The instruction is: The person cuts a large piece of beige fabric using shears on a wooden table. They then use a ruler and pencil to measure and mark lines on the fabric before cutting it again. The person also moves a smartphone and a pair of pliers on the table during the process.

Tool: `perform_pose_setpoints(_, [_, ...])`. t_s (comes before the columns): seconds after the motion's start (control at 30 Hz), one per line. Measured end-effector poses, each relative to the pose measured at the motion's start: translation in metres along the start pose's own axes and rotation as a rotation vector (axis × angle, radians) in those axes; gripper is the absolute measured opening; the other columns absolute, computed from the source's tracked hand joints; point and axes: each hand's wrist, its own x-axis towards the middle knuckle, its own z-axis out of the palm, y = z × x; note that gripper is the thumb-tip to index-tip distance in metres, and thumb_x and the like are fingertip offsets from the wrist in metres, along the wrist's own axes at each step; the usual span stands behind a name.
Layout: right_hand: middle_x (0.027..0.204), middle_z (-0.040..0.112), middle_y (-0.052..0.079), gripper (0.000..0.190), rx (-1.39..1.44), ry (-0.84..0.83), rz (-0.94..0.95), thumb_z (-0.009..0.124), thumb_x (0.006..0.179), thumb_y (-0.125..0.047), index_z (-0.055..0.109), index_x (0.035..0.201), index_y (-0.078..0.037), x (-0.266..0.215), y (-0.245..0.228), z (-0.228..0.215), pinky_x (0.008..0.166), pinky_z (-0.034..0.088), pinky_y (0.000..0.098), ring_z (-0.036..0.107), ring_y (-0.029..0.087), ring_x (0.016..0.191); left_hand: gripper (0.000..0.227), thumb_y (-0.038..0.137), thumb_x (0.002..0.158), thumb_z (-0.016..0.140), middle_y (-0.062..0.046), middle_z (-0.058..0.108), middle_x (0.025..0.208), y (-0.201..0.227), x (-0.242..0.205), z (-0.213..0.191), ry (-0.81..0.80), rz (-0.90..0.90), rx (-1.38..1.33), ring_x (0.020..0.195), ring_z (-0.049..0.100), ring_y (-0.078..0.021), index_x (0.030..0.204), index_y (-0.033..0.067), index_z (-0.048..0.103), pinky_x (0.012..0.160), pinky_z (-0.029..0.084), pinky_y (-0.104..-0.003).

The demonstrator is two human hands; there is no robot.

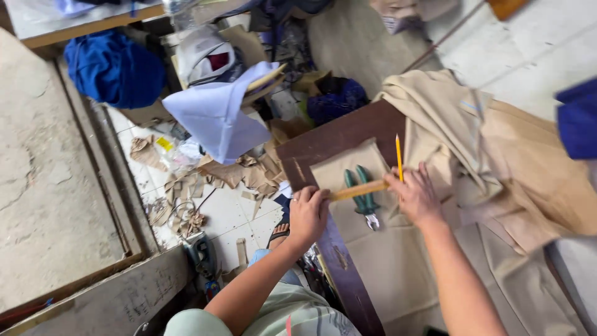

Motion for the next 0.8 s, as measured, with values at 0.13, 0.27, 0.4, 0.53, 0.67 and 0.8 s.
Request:
perform_pose_setpoints(0.13, [0.129, 0.065, 0.001, 0.037, 0.124, -0.123, 0.062, 0.068, 0.092, -0.037, 0.069, 0.128, -0.03, 0.054, 0.03, 0.057, 0.12, 0.032, 0.064, 0.055, 0.029, 0.136, 0.022, 0.026, 0.093, 0.067, -0.002, 0.061, 0.103, -0.039, 0.022, 0.012, 0.177, -0.083, 0.022, 0.096, 0.065, -0.0283, 0.114, 0.0248, 0.07, 0.075, 0.053, -0.04])
perform_pose_setpoints(0.27, [0.128, 0.066, 0.004, 0.032, 0.186, -0.145, 0.063, 0.068, 0.093, -0.038, 0.072, 0.122, -0.025, 0.065, 0.041, 0.076, 0.122, 0.031, 0.0604, 0.056, 0.03, 0.134, 0.016, 0.025, 0.092, 0.067, -0.001, 0.061, 0.1, -0.052, 0.03, 0.031, 0.23, -0.096, 0.03, 0.094, 0.065, -0.0274, 0.108, 0.0234, 0.069, 0.074, 0.053, -0.038])
perform_pose_setpoints(0.4, [0.127, 0.062, 0.003, 0.037, 0.192, -0.132, 0.104, 0.07, 0.093, -0.037, 0.07, 0.13, -0.031, 0.061, 0.047, 0.081, 0.121, 0.031, 0.0593, 0.055, 0.03, 0.132, 0.011, 0.028, 0.092, 0.069, 0.002, 0.061, 0.098, -0.057, 0.031, 0.041, 0.264, -0.079, 0.061, 0.092, 0.065, -0.0239, 0.102, 0.0248, 0.071, 0.073, 0.052, -0.036])
perform_pose_setpoints(0.53, [0.132, 0.06, 0.003, 0.037, 0.245, -0.11, 0.16, 0.072, 0.093, -0.035, 0.07, 0.13, -0.034, 0.056, 0.05, 0.085, 0.12, 0.03, 0.058, 0.054, 0.03, 0.134, 0.012, 0.029, 0.09, 0.071, 0.002, 0.061, 0.098, -0.056, 0.031, 0.042, 0.261, -0.09, 0.061, 0.092, 0.064, -0.0233, 0.102, 0.0252, 0.07, 0.071, 0.051, -0.036])
perform_pose_setpoints(0.67, [0.131, 0.059, 0.006, 0.038, 0.312, -0.089, 0.161, 0.073, 0.092, -0.033, 0.072, 0.13, -0.031, 0.057, 0.052, 0.089, 0.116, 0.037, 0.0549, 0.056, 0.034, 0.131, 0.017, 0.028, 0.088, 0.073, 0.001, 0.058, 0.098, -0.058, 0.03, 0.047, 0.251, -0.105, 0.089, 0.091, 0.064, -0.0254, 0.103, 0.024, 0.068, 0.071, 0.05, -0.037])
perform_pose_setpoints(0.8, [0.13, 0.061, 0.004, 0.035, 0.232, -0.124, 0.152, 0.074, 0.091, -0.035, 0.073, 0.126, -0.033, 0.052, 0.052, 0.079, 0.116, 0.036, 0.0564, 0.058, 0.032, 0.13, 0.017, 0.028, 0.087, 0.074, 0.0, 0.059, 0.098, -0.057, 0.03, 0.044, 0.23, -0.099, 0.081, 0.094, 0.063, -0.0248, 0.102, 0.0232, 0.068, 0.072, 0.05, -0.036])
